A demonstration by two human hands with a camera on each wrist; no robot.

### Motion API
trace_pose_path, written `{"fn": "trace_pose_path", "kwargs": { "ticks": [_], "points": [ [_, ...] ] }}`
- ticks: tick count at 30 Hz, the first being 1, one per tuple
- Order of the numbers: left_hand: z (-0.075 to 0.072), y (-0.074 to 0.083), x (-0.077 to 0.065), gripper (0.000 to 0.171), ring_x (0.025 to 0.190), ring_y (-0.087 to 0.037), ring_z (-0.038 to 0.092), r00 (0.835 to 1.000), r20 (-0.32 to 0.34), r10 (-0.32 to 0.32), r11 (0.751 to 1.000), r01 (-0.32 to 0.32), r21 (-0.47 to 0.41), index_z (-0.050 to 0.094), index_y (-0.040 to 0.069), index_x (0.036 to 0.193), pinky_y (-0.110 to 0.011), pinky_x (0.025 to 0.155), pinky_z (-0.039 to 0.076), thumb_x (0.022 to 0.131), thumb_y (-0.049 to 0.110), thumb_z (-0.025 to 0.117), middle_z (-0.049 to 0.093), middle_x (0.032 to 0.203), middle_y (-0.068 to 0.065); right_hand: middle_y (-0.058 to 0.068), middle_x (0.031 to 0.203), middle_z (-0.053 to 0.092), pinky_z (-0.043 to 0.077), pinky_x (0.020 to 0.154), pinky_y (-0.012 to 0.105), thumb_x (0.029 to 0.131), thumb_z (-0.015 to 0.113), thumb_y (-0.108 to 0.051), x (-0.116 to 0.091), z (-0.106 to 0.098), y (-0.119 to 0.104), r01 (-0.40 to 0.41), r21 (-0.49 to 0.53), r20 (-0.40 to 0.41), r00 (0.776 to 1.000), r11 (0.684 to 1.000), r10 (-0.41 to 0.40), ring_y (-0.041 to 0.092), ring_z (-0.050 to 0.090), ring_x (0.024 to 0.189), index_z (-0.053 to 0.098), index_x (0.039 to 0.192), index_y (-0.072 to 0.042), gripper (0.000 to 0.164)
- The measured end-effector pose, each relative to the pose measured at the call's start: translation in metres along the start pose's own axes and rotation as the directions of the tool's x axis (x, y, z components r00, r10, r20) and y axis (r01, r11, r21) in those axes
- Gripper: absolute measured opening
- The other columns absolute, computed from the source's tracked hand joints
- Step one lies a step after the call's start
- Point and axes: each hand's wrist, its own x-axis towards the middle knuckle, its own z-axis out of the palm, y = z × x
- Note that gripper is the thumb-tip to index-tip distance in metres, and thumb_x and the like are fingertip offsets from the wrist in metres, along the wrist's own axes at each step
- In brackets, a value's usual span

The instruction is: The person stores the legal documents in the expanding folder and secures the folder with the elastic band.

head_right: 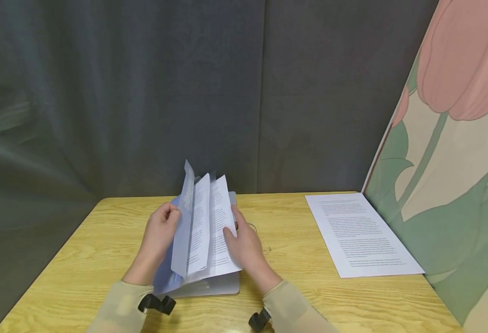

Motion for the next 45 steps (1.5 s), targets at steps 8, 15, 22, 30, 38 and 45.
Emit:
{"fn": "trace_pose_path", "kwargs": {
  "ticks": [8, 15, 22, 30, 38, 45],
  "points": [
    [0.0, 0.001, -0.001, 0.016, 0.071, -0.022, 0.048, 1.0, 0.003, 0.005, 1.0, -0.005, -0.009, 0.062, 0.007, 0.091, -0.03, 0.058, 0.036, 0.103, 0.011, 0.052, 0.049, 0.077, -0.006, 0.019, 0.133, 0.068, 0.058, 0.089, 0.049, 0.11, 0.064, -0.024, -0.005, 0.007, 0.0, -0.001, -0.009, 0.015, 1.0, 1.0, 0.001, 0.026, 0.068, 0.101, 0.039, 0.172, -0.015, 0.067],
    [0.0, 0.001, 0.0, 0.017, 0.072, -0.021, 0.048, 1.0, 0.014, -0.005, 1.0, 0.005, -0.002, 0.061, 0.006, 0.093, -0.029, 0.059, 0.037, 0.104, 0.011, 0.05, 0.05, 0.079, -0.006, 0.017, 0.135, 0.068, 0.057, 0.09, 0.048, 0.113, 0.062, -0.03, -0.004, 0.006, 0.003, -0.005, -0.008, 0.035, 0.999, 1.0, 0.005, 0.026, 0.068, 0.105, 0.042, 0.171, -0.018, 0.063],
    [-0.002, 0.001, 0.001, 0.018, 0.076, -0.022, 0.05, 1.0, 0.004, -0.014, 1.0, 0.014, 0.01, 0.063, 0.005, 0.095, -0.031, 0.061, 0.039, 0.105, 0.012, 0.05, 0.052, 0.083, -0.008, 0.011, 0.148, 0.066, 0.054, 0.106, 0.052, 0.118, 0.052, -0.034, -0.002, -0.001, 0.004, -0.03, 0.052, 0.034, 0.999, 0.998, 0.028, 0.032, 0.067, 0.127, 0.056, 0.163, -0.02, 0.047],
    [-0.003, 0.001, 0.001, 0.018, 0.075, -0.021, 0.05, 1.0, 0.005, -0.026, 1.0, 0.026, 0.008, 0.063, 0.006, 0.095, -0.031, 0.06, 0.038, 0.106, 0.012, 0.05, 0.051, 0.083, -0.007, 0.013, 0.159, 0.06, 0.044, 0.118, 0.059, 0.119, 0.047, -0.025, -0.002, 0.002, 0.007, -0.003, 0.095, -0.001, 1.0, 0.995, 0.003, 0.035, 0.059, 0.142, 0.061, 0.157, -0.012, 0.043],
    [-0.003, 0.001, 0.001, 0.018, 0.075, -0.021, 0.05, 1.0, -0.003, -0.019, 1.0, 0.019, 0.002, 0.062, 0.006, 0.095, -0.03, 0.059, 0.038, 0.106, 0.012, 0.05, 0.051, 0.083, -0.008, 0.016, 0.136, 0.07, 0.056, 0.096, 0.055, 0.119, 0.048, -0.028, -0.01, 0.015, 0.007, -0.007, 0.064, 0.019, 1.0, 0.998, 0.006, 0.026, 0.068, 0.106, 0.053, 0.163, -0.017, 0.046],
    [-0.003, 0.002, 0.001, 0.019, 0.078, -0.022, 0.051, 0.999, -0.003, -0.036, 0.999, 0.036, 0.0, 0.064, 0.005, 0.097, -0.03, 0.061, 0.039, 0.106, 0.012, 0.049, 0.053, 0.085, -0.008, 0.011, 0.123, 0.07, 0.055, 0.091, 0.049, 0.118, 0.05, -0.03, -0.015, 0.019, 0.005, 0.026, -0.009, 0.069, 0.997, 1.0, -0.025, 0.022, 0.064, 0.101, 0.046, 0.168, -0.013, 0.053]
  ]
}}
